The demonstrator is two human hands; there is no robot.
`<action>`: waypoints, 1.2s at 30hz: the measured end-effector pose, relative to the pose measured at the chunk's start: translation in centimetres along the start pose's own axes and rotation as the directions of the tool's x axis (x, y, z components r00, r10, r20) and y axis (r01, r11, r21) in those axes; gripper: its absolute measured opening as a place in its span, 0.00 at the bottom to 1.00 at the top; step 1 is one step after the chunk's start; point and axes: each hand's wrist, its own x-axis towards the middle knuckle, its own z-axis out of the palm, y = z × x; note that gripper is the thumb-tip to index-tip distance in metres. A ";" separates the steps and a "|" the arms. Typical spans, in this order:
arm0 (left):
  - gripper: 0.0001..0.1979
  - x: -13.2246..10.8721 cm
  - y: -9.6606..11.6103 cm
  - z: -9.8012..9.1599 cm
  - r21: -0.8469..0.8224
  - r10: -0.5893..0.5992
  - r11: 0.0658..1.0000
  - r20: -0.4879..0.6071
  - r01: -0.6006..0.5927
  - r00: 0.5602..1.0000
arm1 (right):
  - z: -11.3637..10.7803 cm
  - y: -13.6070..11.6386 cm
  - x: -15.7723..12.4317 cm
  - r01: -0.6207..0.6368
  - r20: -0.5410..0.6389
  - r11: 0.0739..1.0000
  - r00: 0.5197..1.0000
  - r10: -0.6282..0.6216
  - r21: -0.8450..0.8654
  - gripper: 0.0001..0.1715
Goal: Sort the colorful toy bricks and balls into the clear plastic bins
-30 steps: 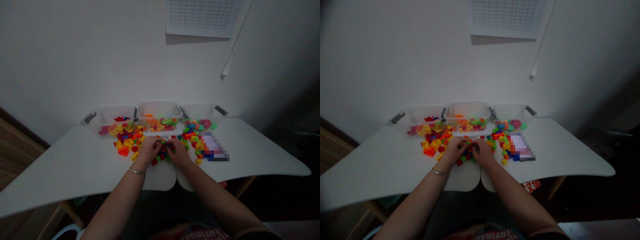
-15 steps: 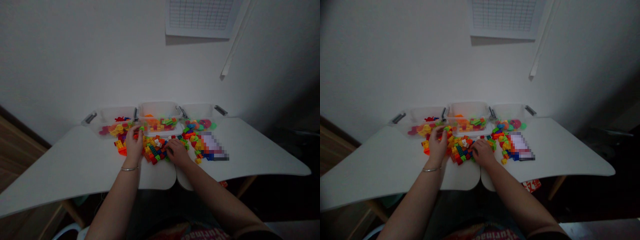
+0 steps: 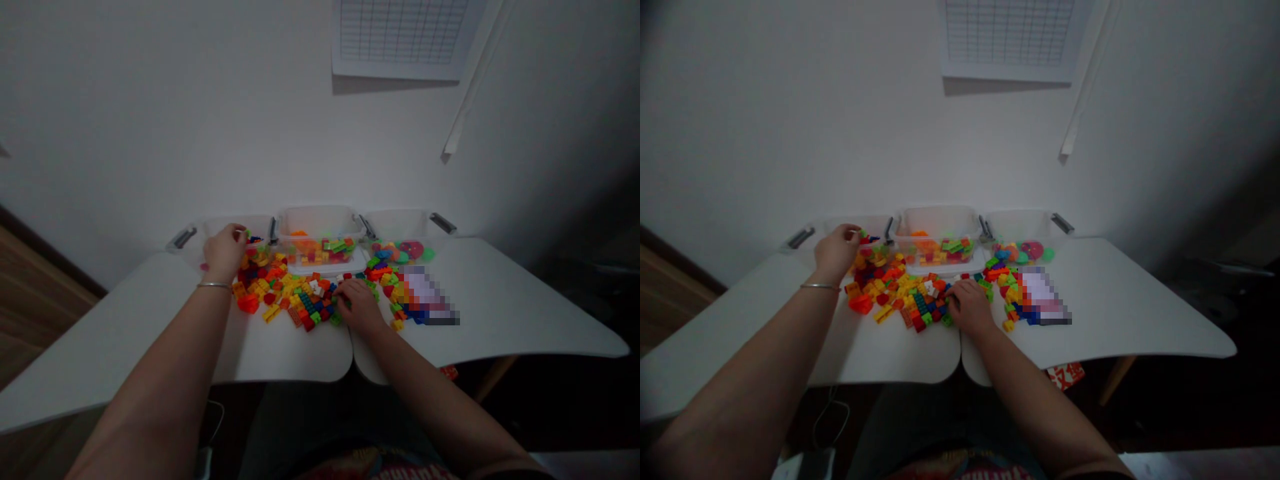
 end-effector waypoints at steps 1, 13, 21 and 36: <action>0.09 0.1 0.0 0.2 0.087 -0.015 0.996 0.050 0.011 0.999 | 0.0 0.0 0.0 -0.001 -0.004 1.000 1.000 0.001 0.002 0.09; 0.24 -1.0 -0.2 0.4 0.433 0.160 0.874 0.177 -0.223 0.971 | -0.1 0.0 -0.1 -0.024 -0.052 1.000 0.998 0.025 0.017 0.09; 0.26 -1.9 -0.4 0.3 0.143 0.195 0.969 0.051 -0.201 0.979 | 0.2 0.2 -0.1 -0.058 -0.040 0.998 0.997 0.058 0.005 0.10; 0.21 -13.0 6.7 2.2 -0.106 0.743 0.617 0.405 -0.780 0.533 | 0.4 0.3 0.0 -0.083 -0.017 0.996 0.996 0.082 -0.024 0.12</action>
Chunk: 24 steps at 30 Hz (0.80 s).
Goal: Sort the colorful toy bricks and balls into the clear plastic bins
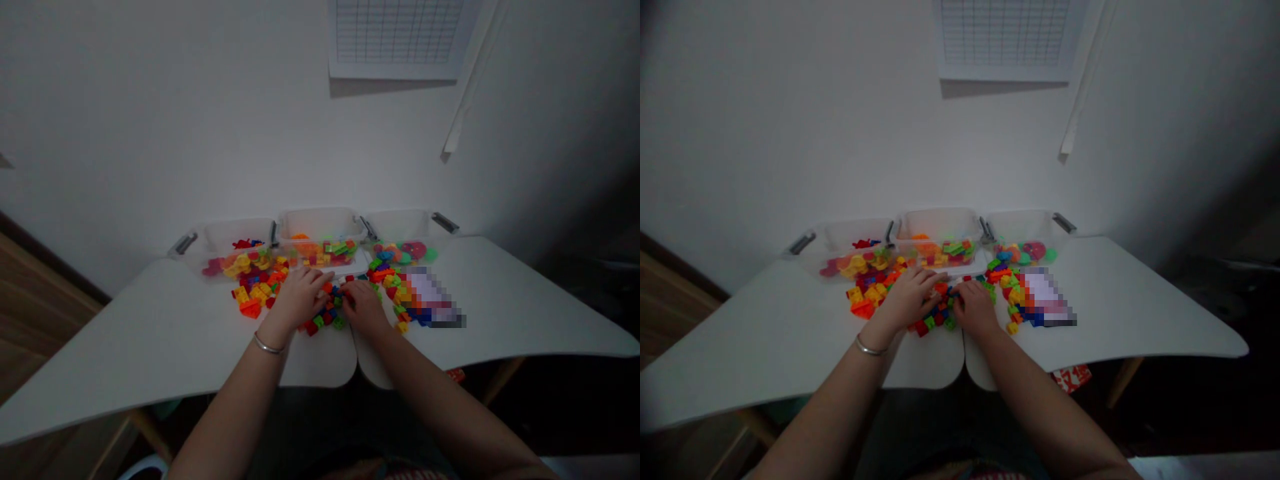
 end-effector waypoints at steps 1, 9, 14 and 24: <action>0.21 -0.1 0.1 0.3 0.003 -0.003 1.000 0.024 0.003 1.000 | 0.0 0.0 0.0 -0.001 0.002 1.000 1.000 0.001 -0.003 0.12; 0.10 -1.2 -0.6 2.4 -0.013 -0.057 0.998 0.009 0.057 0.998 | 0.2 -0.1 0.1 0.025 0.023 1.000 0.999 -0.025 0.013 0.12; 0.10 -1.2 -0.8 3.3 -0.087 -0.108 0.991 -0.014 0.107 0.994 | 0.3 -0.1 0.1 0.006 0.049 1.000 0.999 -0.007 0.017 0.12; 0.14 -1.3 -2.3 4.9 -0.187 -0.165 0.970 -0.021 0.159 0.986 | 0.4 -0.1 0.1 0.008 0.066 0.999 0.998 -0.010 0.032 0.10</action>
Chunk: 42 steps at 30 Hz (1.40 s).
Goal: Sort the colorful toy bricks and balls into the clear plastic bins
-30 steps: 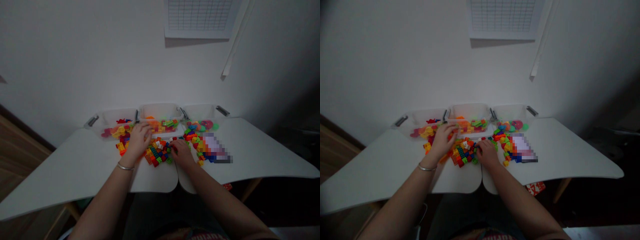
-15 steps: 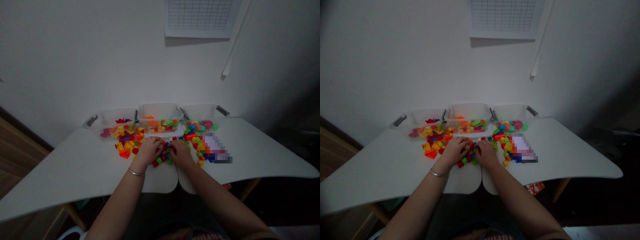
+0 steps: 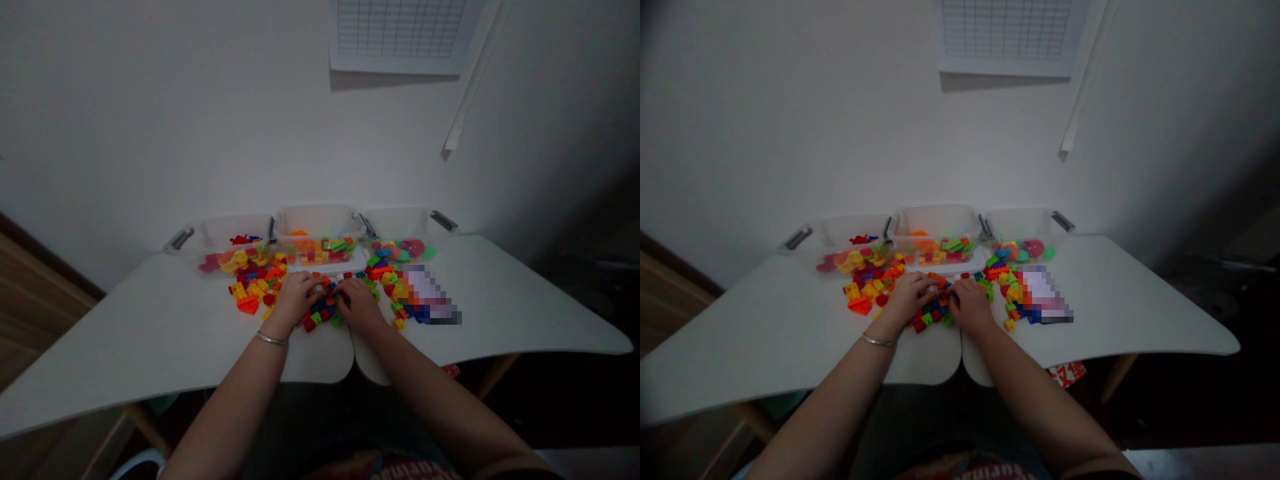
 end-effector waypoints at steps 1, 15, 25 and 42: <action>0.13 0.0 0.0 -0.1 -0.002 -0.001 1.000 -0.003 0.001 1.000 | 0.0 0.0 0.0 0.003 0.004 1.000 1.000 -0.003 -0.001 0.09; 0.13 0.9 0.3 -0.4 -0.291 -0.141 0.953 -0.173 0.086 0.975 | 0.5 -0.7 0.0 -0.015 0.004 1.000 1.000 0.016 -0.026 0.17; 0.13 7.7 0.6 -6.9 0.007 -0.151 0.984 -0.476 0.175 0.866 | 0.4 -0.4 0.1 -0.024 0.027 1.000 0.999 0.024 -0.002 0.17; 0.21 8.4 -0.3 -5.3 0.267 -0.134 0.941 -0.274 0.209 0.952 | 0.4 -0.2 0.2 -0.013 0.020 0.999 1.000 0.012 0.032 0.17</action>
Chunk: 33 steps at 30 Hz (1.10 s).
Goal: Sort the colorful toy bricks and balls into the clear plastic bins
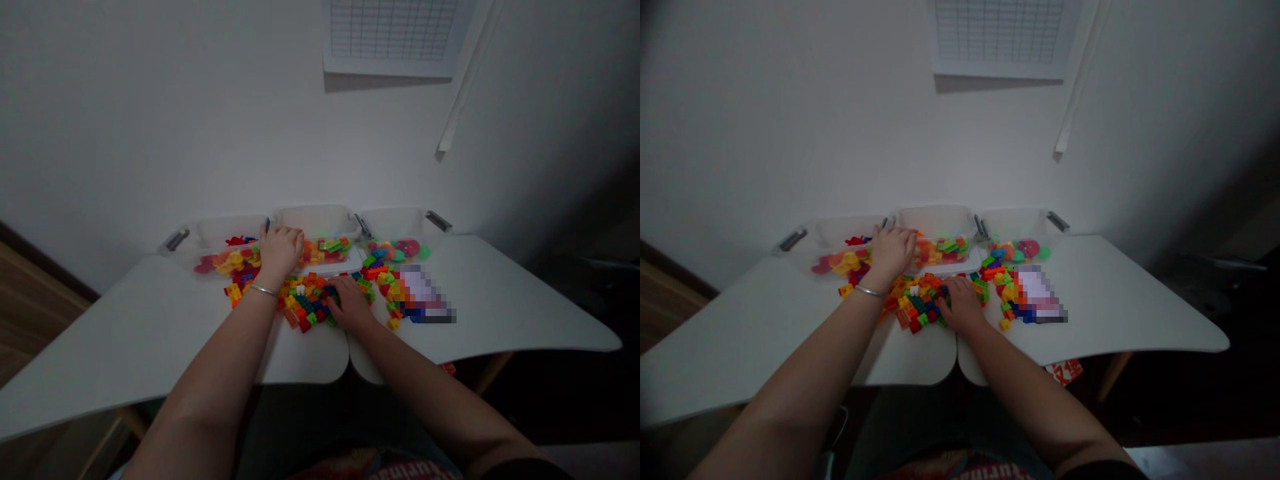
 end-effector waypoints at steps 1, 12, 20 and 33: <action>0.21 0.0 0.0 -0.1 0.007 -0.005 1.000 0.003 0.005 1.000 | 0.0 0.0 0.0 -0.002 -0.002 1.000 1.000 0.002 0.002 0.17; 0.23 -1.3 1.2 -3.1 -0.023 0.174 0.984 -0.027 -0.175 0.984 | 0.0 0.0 0.0 -0.022 0.015 1.000 1.000 0.022 -0.004 0.20; 0.10 -7.1 3.0 -1.1 -0.028 0.273 0.962 0.140 -0.272 0.952 | 0.1 -0.2 0.0 0.027 0.017 1.000 0.999 -0.027 0.006 0.21; 0.12 -9.0 1.4 2.2 -0.226 0.235 0.957 0.231 -0.183 0.944 | 0.7 0.2 -0.1 0.023 0.062 0.999 0.998 -0.020 -0.042 0.21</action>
